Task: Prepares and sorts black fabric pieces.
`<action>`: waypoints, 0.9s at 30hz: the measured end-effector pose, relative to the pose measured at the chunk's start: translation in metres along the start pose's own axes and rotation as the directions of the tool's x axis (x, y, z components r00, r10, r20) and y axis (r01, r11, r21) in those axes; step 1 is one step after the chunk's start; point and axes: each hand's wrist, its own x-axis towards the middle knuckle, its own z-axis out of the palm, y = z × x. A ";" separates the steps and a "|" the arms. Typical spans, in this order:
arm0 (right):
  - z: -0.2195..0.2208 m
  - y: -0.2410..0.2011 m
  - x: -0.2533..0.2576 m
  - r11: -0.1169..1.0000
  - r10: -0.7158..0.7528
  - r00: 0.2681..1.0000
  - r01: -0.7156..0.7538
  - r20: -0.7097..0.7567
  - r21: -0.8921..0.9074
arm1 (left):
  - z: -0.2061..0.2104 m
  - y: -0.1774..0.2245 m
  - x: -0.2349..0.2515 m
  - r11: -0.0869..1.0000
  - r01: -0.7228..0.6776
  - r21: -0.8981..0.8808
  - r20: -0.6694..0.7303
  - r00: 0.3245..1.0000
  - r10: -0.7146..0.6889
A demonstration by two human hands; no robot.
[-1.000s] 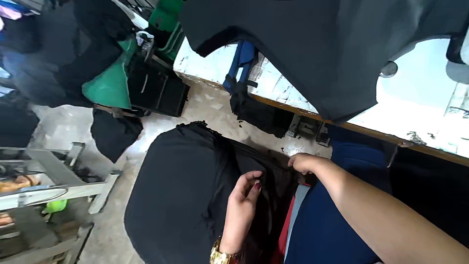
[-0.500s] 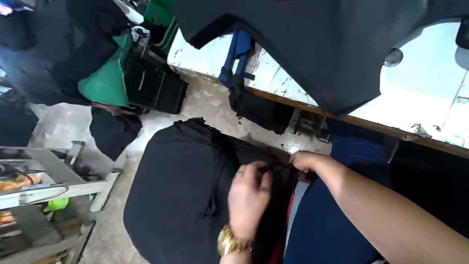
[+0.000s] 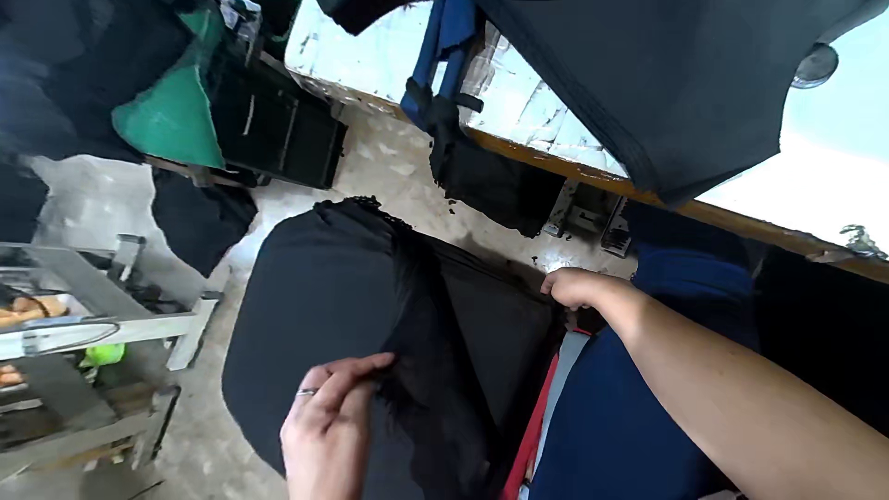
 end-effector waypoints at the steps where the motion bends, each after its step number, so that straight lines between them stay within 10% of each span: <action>1: 0.001 -0.001 0.000 1.000 0.007 1.000 -0.007 0.000 0.005 | -0.001 -0.009 -0.001 0.996 0.066 0.053 0.005 0.998 -0.067; 4: 0.007 -0.004 0.000 1.000 -0.006 1.000 0.006 0.000 -0.027 | 0.021 -0.018 -0.003 0.968 0.186 0.170 0.032 0.980 -0.194; 15: 0.000 0.000 -0.005 0.998 -0.018 0.999 0.016 -0.033 -0.065 | 0.012 -0.003 0.003 0.936 0.042 0.351 -0.174 0.985 0.021; 21: 0.001 0.005 -0.007 0.999 -0.013 0.998 0.010 -0.068 -0.053 | 0.114 0.066 0.020 0.944 -0.248 0.219 0.258 0.948 0.189; 27: 0.001 0.013 -0.002 1.000 0.002 0.996 0.000 -0.092 0.017 | 0.096 0.061 0.018 0.999 0.019 -0.041 0.274 0.962 -0.007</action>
